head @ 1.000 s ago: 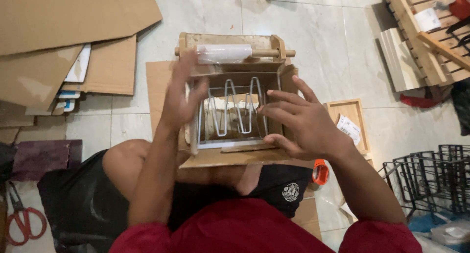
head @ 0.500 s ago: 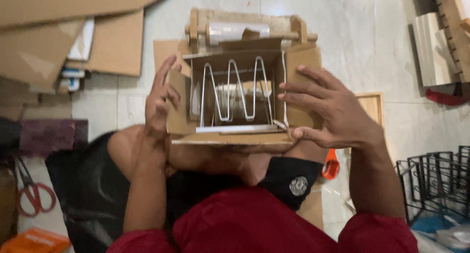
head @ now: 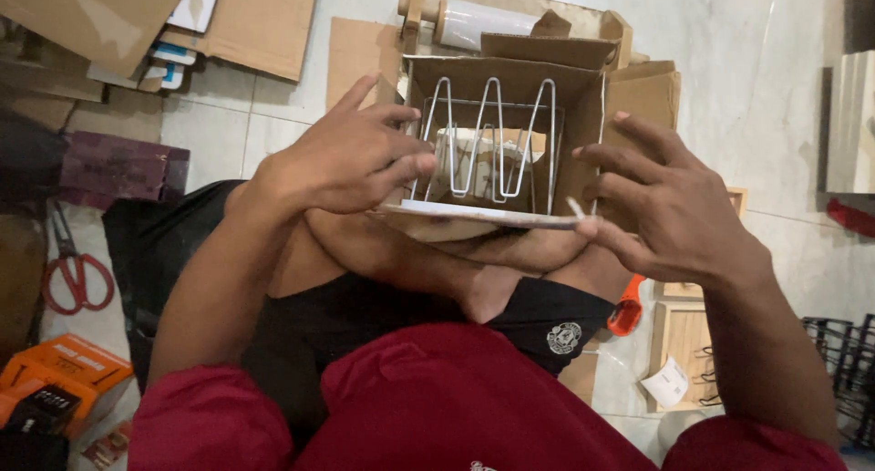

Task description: The person cuts a cardboard box using scissors, places a metal rack and cardboard pieces inside, and seals the package with tape.

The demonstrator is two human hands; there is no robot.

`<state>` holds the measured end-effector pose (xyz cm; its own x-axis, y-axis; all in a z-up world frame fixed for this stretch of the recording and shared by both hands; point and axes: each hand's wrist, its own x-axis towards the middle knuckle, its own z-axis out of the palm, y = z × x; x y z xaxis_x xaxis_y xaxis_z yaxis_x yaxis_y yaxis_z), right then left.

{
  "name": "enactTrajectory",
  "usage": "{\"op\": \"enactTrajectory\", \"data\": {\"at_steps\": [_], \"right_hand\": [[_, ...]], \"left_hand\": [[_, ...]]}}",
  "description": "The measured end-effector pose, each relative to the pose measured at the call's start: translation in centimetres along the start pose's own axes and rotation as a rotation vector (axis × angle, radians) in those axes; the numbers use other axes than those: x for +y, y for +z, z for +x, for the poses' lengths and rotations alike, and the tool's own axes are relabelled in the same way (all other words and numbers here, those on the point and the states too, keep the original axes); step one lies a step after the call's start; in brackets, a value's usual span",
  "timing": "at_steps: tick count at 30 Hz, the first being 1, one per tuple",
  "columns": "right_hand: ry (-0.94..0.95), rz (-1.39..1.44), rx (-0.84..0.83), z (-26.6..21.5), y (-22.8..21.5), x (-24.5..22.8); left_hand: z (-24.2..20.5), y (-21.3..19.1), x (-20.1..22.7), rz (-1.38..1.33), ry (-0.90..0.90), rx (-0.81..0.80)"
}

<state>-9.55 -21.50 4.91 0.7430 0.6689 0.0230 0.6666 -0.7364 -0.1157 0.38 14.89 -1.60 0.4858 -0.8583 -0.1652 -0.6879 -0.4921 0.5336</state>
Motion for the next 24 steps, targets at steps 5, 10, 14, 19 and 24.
{"op": "enactTrajectory", "data": {"at_steps": [5,10,14,19,24], "right_hand": [[0.075,-0.25,-0.022,0.6,0.2,-1.3],[0.237,-0.39,-0.172,1.7,-0.1,-1.1],[0.221,-0.345,-0.175,2.3,-0.5,-0.7],[0.303,-0.347,-0.176,3.6,-0.3,-1.0],[0.56,-0.366,-0.26,4.7,0.1,-0.8]], "left_hand": [[-1.2,0.4,-0.6,-0.026,-0.08,-0.038],[0.3,0.5,-0.9,0.076,-0.127,-0.096],[1.4,0.0,-0.6,0.042,-0.2,-0.106],[3.0,-0.8,-0.1,0.084,-0.222,-0.156],[5.5,-3.7,3.1,0.132,-0.362,-0.437]]}}
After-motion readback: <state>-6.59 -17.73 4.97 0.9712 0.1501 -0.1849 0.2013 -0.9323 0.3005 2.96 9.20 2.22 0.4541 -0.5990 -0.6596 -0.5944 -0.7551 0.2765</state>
